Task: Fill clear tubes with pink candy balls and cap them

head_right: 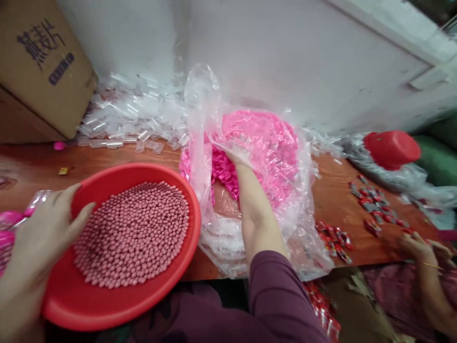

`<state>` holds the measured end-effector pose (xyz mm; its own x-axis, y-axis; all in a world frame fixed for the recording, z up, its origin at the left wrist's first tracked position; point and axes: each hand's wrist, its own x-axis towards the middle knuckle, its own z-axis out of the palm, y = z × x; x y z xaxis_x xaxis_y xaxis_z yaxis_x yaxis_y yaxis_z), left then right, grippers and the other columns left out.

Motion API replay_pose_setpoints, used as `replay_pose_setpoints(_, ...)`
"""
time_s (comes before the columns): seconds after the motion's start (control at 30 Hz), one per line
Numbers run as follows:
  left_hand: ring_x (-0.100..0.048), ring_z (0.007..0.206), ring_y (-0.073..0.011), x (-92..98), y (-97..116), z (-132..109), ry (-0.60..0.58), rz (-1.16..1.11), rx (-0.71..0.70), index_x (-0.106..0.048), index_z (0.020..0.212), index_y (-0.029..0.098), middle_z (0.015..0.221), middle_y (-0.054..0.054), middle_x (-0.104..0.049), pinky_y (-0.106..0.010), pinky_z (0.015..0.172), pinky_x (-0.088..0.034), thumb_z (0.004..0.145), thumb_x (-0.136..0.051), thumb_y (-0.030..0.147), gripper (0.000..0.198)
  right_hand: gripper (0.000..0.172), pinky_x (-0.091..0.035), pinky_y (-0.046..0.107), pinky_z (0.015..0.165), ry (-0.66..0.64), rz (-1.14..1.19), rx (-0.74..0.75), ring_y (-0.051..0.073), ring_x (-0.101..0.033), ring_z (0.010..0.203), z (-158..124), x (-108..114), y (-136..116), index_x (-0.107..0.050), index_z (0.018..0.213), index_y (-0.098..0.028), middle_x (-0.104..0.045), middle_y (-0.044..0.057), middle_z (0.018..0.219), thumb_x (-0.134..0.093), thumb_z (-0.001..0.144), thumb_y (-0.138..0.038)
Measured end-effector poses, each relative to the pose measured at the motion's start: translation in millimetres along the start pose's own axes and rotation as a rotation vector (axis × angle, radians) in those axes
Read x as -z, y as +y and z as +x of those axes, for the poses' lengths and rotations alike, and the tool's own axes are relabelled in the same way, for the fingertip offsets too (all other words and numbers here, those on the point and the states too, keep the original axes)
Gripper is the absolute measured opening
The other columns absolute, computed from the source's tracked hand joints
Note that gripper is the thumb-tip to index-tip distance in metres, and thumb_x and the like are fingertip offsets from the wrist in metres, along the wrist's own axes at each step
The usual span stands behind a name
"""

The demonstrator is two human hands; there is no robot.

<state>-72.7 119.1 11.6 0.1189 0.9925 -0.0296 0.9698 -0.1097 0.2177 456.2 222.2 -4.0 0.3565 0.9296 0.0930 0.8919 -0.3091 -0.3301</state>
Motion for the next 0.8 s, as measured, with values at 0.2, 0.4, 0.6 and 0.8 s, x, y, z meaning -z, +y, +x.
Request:
replay_pose_setpoints(0.2, -0.066, 0.144, -0.055, 0.9, -2, 0, 0.001, -0.026, -0.001, -0.052, 0.167, 0.004, 0.154, -0.031, -0.066, -0.074, 0.117, -0.056, 0.115, -0.039, 0.054, 0.073, 0.049, -0.054, 0.049, 0.123, -0.137, -0.166, 0.024, 0.037, -0.071, 0.139, -56, -5, -8, -0.073, 0.149, -0.016, -0.076, 0.019, 0.152, -0.06, 0.109, -0.041)
replay_pose_setpoints(0.4, -0.063, 0.149, -0.0565, 5.1, -1, 2, -0.004, -0.039, -0.012, -0.051, 0.167, 0.001, 0.157, -0.034, -0.063, -0.075, 0.118, -0.055, 0.113, -0.047, 0.05, 0.073, 0.039, -0.055, 0.045, 0.117, -0.245, -0.278, 0.068, 0.037, -0.073, 0.129, -131, -6, -16, -0.08, 0.129, -0.01, -0.078, 0.024, 0.141, -0.06, 0.109, -0.036)
replay_pose_setpoints(0.6, -0.062, 0.151, -0.0549, 1.3, -6, 4, 0.007, -0.024, -0.02, -0.049, 0.169, 0.002, 0.158, -0.035, -0.063, -0.074, 0.121, -0.053, 0.112, -0.048, 0.05, 0.075, 0.054, -0.046, 0.054, 0.129, -0.109, -0.293, 0.068, 0.043, -0.058, 0.149, -114, -15, -53, -0.065, 0.152, -0.005, -0.059, 0.03, 0.163, -0.051, 0.114, -0.041)
replay_pose_setpoints(0.8, -0.064, 0.147, -0.0571, -4.8, -11, 4, 0.045, -0.008, -0.022, -0.052, 0.168, 0.003, 0.155, -0.035, -0.065, -0.076, 0.118, -0.055, 0.109, -0.047, 0.054, 0.078, 0.055, -0.047, 0.061, 0.13, -0.132, -0.23, 0.075, 0.038, -0.052, 0.157, -51, -42, -84, -0.052, 0.169, -0.016, -0.053, 0.018, 0.179, -0.042, 0.12, -0.039)
